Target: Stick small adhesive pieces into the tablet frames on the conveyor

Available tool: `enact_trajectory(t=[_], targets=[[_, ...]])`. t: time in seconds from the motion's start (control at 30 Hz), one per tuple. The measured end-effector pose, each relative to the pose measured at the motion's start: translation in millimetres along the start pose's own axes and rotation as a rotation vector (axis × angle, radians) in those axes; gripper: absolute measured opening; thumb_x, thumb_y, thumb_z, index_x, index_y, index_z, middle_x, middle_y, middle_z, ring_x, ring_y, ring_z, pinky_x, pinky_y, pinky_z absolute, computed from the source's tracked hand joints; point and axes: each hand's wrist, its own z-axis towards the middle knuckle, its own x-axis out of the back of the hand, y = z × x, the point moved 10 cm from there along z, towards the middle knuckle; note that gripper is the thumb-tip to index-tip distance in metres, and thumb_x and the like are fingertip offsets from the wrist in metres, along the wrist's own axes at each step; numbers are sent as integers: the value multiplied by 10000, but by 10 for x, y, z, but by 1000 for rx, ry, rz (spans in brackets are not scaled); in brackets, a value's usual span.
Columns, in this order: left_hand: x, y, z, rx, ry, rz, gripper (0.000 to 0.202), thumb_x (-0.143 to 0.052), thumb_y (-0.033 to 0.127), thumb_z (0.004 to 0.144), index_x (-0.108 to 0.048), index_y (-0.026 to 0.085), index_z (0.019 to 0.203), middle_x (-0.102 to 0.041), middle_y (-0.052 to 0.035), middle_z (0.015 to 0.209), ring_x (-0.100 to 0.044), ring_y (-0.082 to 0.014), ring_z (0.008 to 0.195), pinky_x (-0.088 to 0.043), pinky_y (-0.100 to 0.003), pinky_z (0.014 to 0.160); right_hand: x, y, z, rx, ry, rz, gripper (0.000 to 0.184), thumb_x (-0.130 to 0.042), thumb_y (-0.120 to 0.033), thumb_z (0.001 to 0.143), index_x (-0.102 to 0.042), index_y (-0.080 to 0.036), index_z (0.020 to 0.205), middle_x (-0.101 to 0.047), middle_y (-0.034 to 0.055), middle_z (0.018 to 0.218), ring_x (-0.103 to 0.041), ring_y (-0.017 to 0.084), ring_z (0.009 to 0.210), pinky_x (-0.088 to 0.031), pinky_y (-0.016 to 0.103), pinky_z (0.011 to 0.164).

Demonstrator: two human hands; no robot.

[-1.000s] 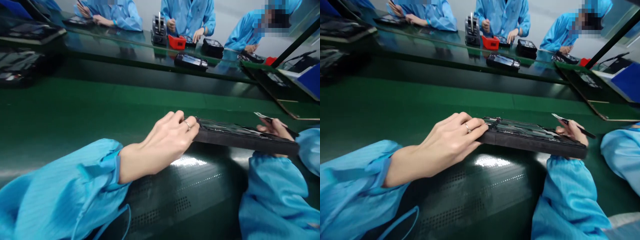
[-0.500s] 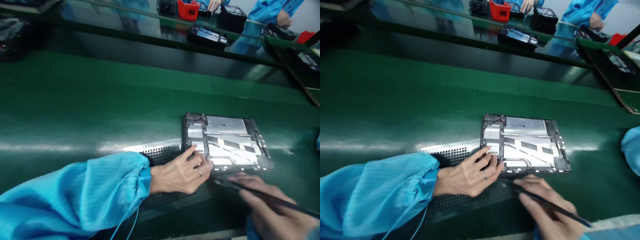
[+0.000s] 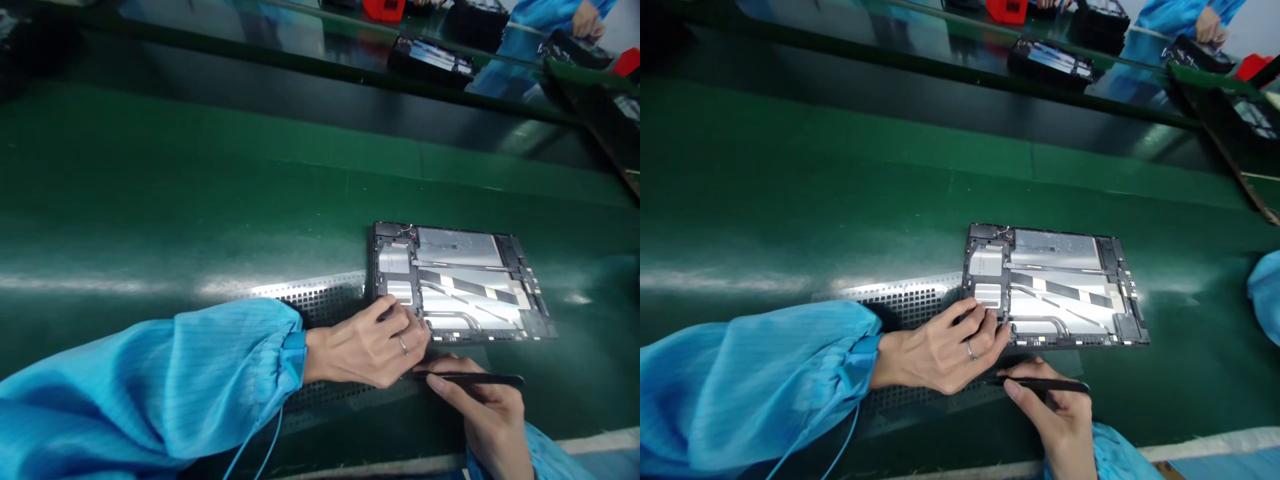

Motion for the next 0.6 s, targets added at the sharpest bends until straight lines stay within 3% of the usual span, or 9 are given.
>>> enact_trajectory(t=[0.37, 0.6], targets=[[19, 20, 6, -22, 17, 13, 257, -387, 82, 875, -632, 87, 956, -615, -57, 840, -571, -169, 748, -496, -333, 705, 21, 2, 9, -21, 42, -4, 67, -728, -246, 640, -700, -219, 585, -672, -16, 674, -598, 113, 648, -440, 167, 634], [-2, 20, -9, -15, 1, 9, 237, -407, 109, 880, -629, 89, 962, -607, -58, 846, -566, -171, 754, -488, -335, 714, 50, 12, 15, -32, 54, 21, 57, -729, -244, 636, -709, -201, 604, -673, 6, 687, -612, 141, 662, -469, 193, 641]])
